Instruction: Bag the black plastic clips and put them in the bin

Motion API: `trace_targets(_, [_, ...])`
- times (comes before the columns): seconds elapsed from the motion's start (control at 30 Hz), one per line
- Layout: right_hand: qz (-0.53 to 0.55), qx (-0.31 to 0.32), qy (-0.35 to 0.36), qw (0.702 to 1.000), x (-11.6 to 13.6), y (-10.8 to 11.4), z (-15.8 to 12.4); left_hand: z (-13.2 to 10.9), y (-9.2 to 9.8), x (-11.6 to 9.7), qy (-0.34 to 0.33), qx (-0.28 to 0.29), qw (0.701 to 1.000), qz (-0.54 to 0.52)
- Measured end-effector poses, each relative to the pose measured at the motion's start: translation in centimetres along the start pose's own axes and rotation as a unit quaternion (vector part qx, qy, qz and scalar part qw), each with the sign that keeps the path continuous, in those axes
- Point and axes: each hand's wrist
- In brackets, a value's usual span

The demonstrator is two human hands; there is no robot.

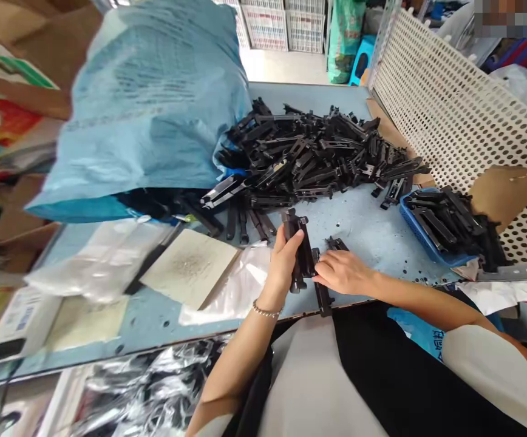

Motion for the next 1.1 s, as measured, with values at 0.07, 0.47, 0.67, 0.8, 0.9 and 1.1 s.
trace_targets(0.07, [-0.019,-0.001,0.013,1.000,0.7,-1.5,0.4,-0.7,0.0,0.8,-0.005,-0.006,1.000,0.015])
trace_targets(0.47, [-0.026,0.105,-0.288,0.951,-3.8,-3.0,-2.7,-3.4,1.3,12.4,0.015,0.016,0.960,0.279])
trace_targets(0.67, [-0.030,0.122,-0.353,0.927,-6.1,-2.3,-6.5,0.9,0.1,10.8,-0.149,0.039,0.902,0.402])
trace_targets(0.8, [-0.002,0.018,-0.322,0.947,-7.5,-2.3,-8.3,6.5,6.4,3.7,-0.046,-0.137,0.851,0.504])
trace_targets(0.9, [0.040,-0.041,-0.294,0.954,-7.4,-2.4,-7.9,9.6,9.3,0.1,0.097,-0.158,0.879,0.439])
trace_targets(1.1, [0.206,-0.098,-0.230,0.946,-6.4,-1.2,-6.1,7.8,10.7,-2.6,0.104,-0.069,0.954,0.272])
Point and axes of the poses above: each hand's wrist, its own z-axis towards the middle knuckle, its own y-axis out of the back of the hand, x = y × z, and after that the axes turned 14 degrees about x, right-handed
